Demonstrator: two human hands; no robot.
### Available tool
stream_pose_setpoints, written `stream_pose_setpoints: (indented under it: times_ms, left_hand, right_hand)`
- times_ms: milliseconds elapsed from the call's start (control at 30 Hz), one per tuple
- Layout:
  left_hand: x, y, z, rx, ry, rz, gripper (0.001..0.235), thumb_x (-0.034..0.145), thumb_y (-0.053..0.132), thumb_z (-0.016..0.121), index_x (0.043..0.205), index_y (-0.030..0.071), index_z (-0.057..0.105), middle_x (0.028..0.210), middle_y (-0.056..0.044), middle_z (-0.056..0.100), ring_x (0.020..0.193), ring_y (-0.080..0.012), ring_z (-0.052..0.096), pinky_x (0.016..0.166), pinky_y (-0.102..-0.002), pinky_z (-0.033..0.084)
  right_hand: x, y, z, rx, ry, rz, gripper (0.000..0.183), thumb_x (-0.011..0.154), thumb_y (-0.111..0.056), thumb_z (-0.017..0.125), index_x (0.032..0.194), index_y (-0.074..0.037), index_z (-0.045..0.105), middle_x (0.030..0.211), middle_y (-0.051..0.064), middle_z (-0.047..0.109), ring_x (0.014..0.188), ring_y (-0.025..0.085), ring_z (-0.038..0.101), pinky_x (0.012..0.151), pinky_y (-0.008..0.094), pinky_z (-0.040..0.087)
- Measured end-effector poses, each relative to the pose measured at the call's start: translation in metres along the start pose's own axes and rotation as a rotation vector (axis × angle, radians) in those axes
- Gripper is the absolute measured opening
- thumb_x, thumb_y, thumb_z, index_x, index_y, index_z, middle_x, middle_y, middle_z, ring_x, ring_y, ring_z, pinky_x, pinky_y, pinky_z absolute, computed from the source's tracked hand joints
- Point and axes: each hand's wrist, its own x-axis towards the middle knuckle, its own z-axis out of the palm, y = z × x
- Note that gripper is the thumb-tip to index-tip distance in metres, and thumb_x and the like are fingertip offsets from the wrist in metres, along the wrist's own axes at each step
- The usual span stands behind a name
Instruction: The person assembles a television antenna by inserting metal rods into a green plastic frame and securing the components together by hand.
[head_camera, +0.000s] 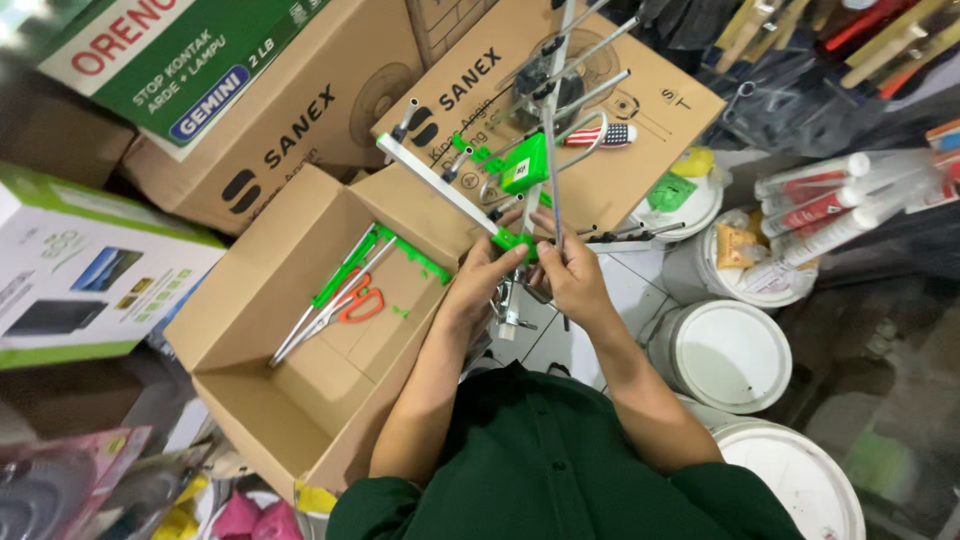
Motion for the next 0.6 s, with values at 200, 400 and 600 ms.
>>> stream_pose_setpoints:
  times_ms: [200, 400, 600]
  left_hand:
    - [0.006, -0.024, 0.001, -0.040, -0.048, 0.106, 0.064, 0.098, 0.008, 0.069, 0.157, 0.003, 0.045, 0.114, -0.007, 0.065, 0.103, -0.0143, 0.061, 0.093, -0.030, 0.051]
    - [-0.032, -0.030, 0.044, 0.335, 0.060, 0.200, 0.062, 0.094, 0.008, 0.068, 0.151, 0.000, 0.045, 0.114, -0.008, 0.070, 0.096, -0.0129, 0.065, 0.086, -0.029, 0.055]
    - [-0.066, -0.050, 0.083, 0.634, 0.102, 0.306, 0.066, 0.089, 0.001, 0.071, 0.151, -0.002, 0.045, 0.107, -0.022, 0.069, 0.085, -0.0318, 0.066, 0.072, -0.038, 0.052]
  right_hand:
    - [-0.010, 0.001, 0.003, -0.161, 0.159, 0.189, 0.051, 0.108, -0.013, 0.054, 0.158, -0.011, 0.053, 0.081, 0.014, 0.059, 0.062, 0.009, 0.054, 0.058, 0.027, 0.046]
    - [-0.036, -0.021, -0.008, -0.419, 0.279, -0.015, 0.042, 0.106, -0.011, 0.054, 0.147, -0.001, 0.055, 0.115, 0.006, 0.074, 0.100, 0.005, 0.061, 0.087, 0.023, 0.052]
    - [-0.063, -0.019, -0.024, -0.304, 0.312, 0.019, 0.040, 0.100, -0.006, 0.063, 0.139, 0.002, 0.059, 0.108, 0.004, 0.072, 0.098, 0.006, 0.062, 0.084, 0.023, 0.052]
